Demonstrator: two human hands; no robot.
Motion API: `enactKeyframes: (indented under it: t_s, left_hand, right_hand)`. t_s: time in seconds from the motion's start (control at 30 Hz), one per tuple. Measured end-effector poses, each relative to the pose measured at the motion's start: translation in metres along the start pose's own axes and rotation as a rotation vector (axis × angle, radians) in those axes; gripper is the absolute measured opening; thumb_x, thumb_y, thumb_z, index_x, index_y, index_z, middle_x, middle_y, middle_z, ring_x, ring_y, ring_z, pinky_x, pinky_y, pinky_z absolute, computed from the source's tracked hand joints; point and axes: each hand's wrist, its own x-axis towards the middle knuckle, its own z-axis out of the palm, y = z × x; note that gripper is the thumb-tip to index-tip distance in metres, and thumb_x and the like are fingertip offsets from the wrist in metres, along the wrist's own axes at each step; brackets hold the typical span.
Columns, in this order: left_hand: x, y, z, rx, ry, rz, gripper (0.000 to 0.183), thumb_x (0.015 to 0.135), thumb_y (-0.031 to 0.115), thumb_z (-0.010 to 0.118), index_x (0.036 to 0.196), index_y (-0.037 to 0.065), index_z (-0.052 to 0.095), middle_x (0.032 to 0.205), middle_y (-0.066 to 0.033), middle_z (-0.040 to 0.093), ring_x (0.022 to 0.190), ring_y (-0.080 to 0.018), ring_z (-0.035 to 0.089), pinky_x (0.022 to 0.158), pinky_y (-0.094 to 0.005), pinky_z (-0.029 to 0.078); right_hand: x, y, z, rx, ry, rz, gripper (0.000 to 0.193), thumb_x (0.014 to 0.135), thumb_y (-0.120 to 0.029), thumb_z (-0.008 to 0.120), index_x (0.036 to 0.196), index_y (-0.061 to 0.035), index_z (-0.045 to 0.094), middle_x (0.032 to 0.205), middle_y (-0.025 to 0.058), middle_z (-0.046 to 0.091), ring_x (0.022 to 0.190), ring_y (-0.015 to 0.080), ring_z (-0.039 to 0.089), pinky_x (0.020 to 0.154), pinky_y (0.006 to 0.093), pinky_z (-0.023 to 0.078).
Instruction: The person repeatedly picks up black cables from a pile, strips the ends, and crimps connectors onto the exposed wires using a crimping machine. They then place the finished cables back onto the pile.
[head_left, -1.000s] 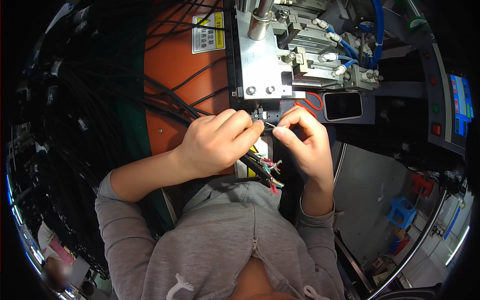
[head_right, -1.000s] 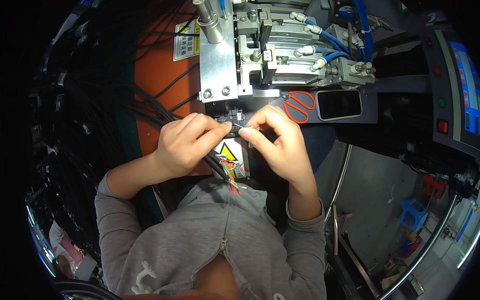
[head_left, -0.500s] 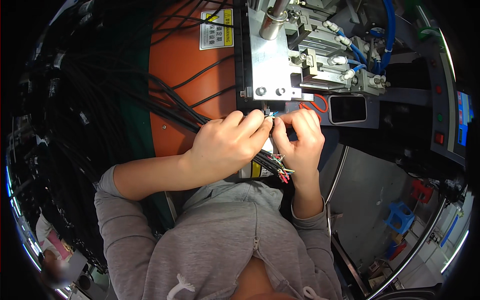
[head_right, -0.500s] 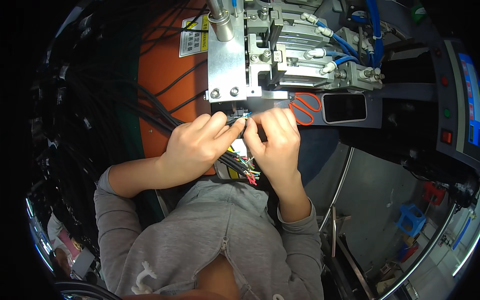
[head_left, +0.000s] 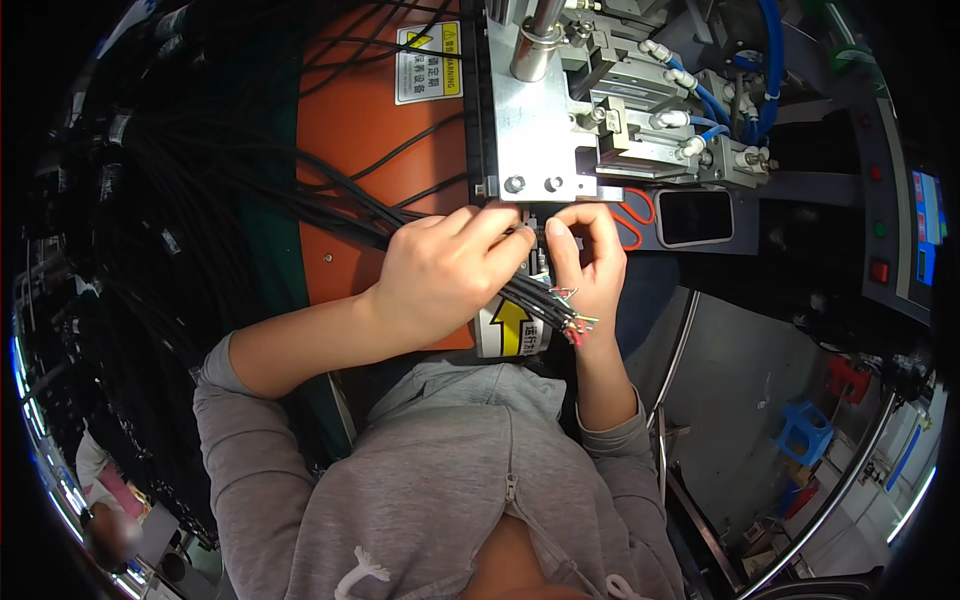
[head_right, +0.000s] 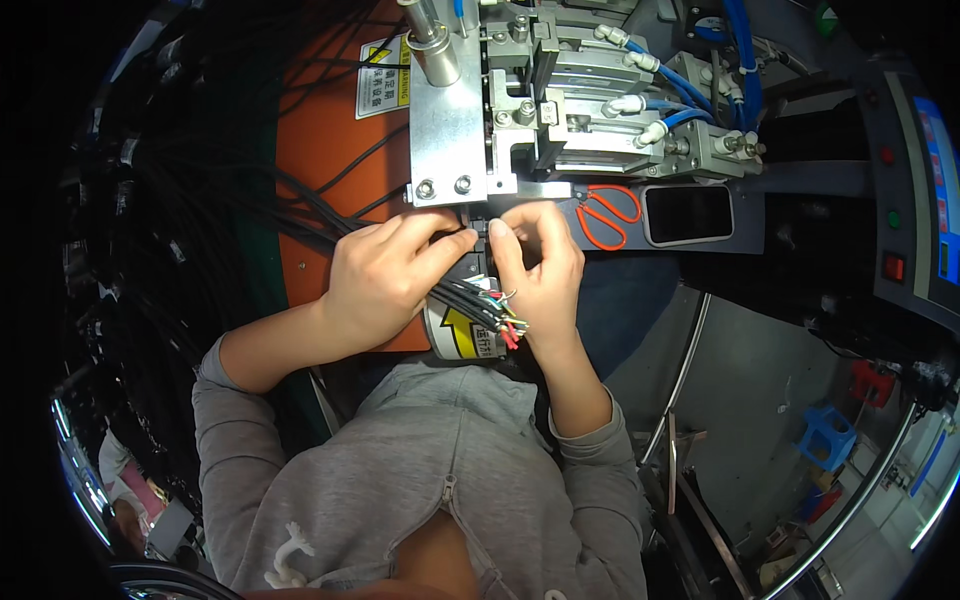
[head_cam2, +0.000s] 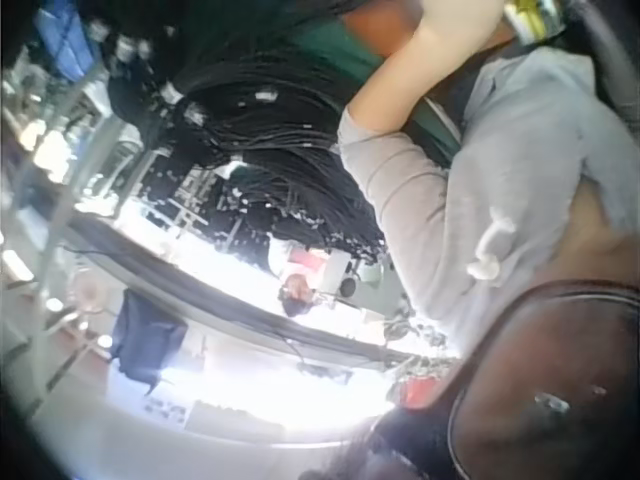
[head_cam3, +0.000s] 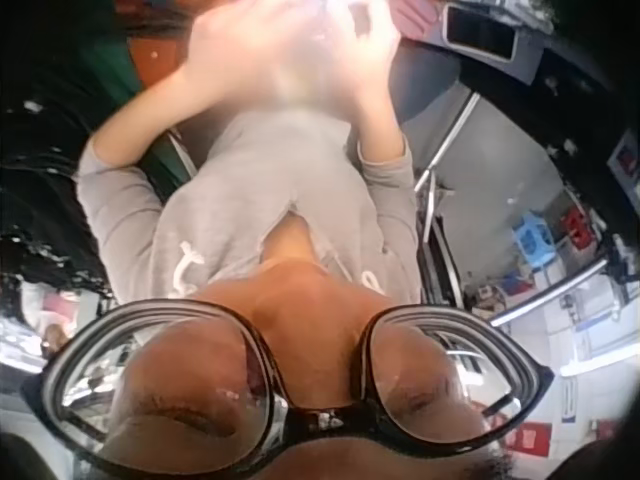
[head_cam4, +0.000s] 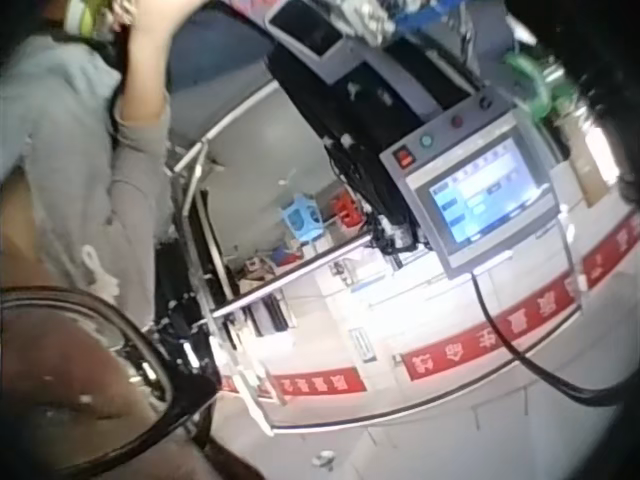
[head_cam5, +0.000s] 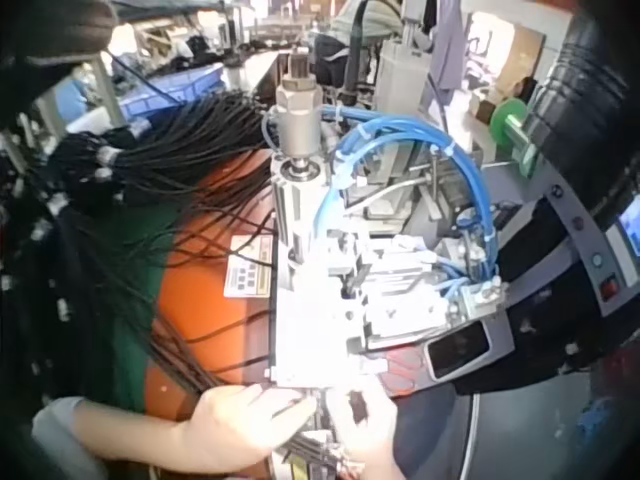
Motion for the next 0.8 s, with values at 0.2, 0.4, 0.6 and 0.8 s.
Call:
enactKeyframes:
  t_s: [0.2, 0.4, 0.6, 0.8]
  left_hand:
    - [-0.008, 0.01, -0.015, 0.134, -0.218, -0.085, 0.02, 0.076, 0.006, 0.066, 0.095, 0.001, 0.065, 0.074, -0.0034, 0.053, 0.058, -0.0127, 0.059, 0.048, -0.0252, 0.046]
    - [-0.008, 0.002, -0.016, -0.103, -0.185, -0.096, 0.025, 0.075, 0.007, 0.067, 0.099, -0.002, 0.064, 0.079, -0.006, 0.055, 0.059, -0.018, 0.059, 0.05, -0.0287, 0.047]
    - [0.0, -0.002, -0.025, -0.219, 0.006, 0.1, 0.032, 0.072, 0.008, 0.068, 0.103, 0.002, 0.066, 0.094, -0.0069, 0.061, 0.073, -0.0181, 0.06, 0.06, -0.0277, 0.047]
    - [-0.003, -0.006, -0.023, -0.284, 0.055, 0.147, 0.03, 0.071, 0.014, 0.073, 0.099, 0.003, 0.068, 0.091, -0.0073, 0.063, 0.069, -0.0171, 0.062, 0.054, -0.0266, 0.046]
  right_hand:
    - [0.008, 0.001, -0.016, -0.011, -0.031, -0.381, 0.01, 0.074, 0.003, 0.069, 0.081, -0.0018, 0.065, 0.079, 0.0078, 0.064, 0.075, 0.0171, 0.059, 0.067, 0.0274, 0.046]
    - [0.004, -0.017, -0.017, 0.118, -0.374, -0.564, 0.025, 0.06, 0.001, 0.071, 0.085, -0.0034, 0.07, 0.085, 0.0092, 0.067, 0.079, 0.0229, 0.061, 0.072, 0.0316, 0.048]
    - [0.0, -0.013, -0.022, 0.222, -0.204, -0.469, 0.019, 0.067, 0.002, 0.069, 0.084, -0.0014, 0.065, 0.079, 0.0088, 0.064, 0.074, 0.0208, 0.058, 0.071, 0.0312, 0.046]
    - [-0.008, -0.025, -0.016, 0.488, -0.008, -0.361, 0.016, 0.072, 0.007, 0.071, 0.085, 0.0016, 0.062, 0.082, 0.0112, 0.063, 0.076, 0.0204, 0.059, 0.07, 0.0289, 0.047]
